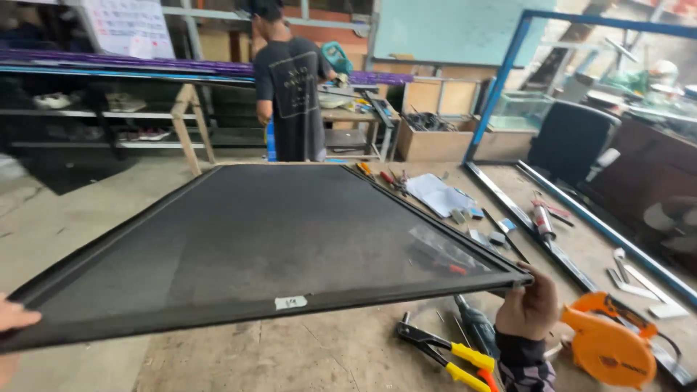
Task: Assembling a metal screen frame by drilling holes and installing rivets
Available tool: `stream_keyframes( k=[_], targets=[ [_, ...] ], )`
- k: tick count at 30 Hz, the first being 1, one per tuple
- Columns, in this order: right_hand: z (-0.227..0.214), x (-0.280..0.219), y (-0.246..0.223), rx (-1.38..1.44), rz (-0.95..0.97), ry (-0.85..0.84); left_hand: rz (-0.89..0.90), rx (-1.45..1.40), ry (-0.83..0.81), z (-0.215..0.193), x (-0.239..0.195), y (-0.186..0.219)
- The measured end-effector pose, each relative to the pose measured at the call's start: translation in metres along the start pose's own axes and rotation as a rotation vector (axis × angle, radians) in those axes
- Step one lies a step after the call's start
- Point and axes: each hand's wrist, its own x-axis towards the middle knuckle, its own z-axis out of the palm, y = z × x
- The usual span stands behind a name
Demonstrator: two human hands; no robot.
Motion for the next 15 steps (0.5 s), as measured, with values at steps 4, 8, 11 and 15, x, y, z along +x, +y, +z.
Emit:
stream_keyframes(
  k=[4, 8, 11, 15],
  targets=[
    [0.006, 0.020, -0.012, 0.097, -0.088, -0.257, -0.179, -0.037, 0.178, -0.081, 0.087, 0.207],
    [-0.001, 0.040, -0.017, -0.004, -0.210, -0.440, -0.157, 0.114, 0.101, -0.100, 0.109, 0.252],
    [-0.001, 0.041, -0.006, 0.179, -0.145, -0.577, -0.176, 0.117, 0.087, -0.101, 0.102, 0.266],
    [-0.002, 0.034, 0.047, 0.552, -0.141, -0.580, -0.179, 0.119, 0.071, -0.100, 0.104, 0.273]
  ],
)
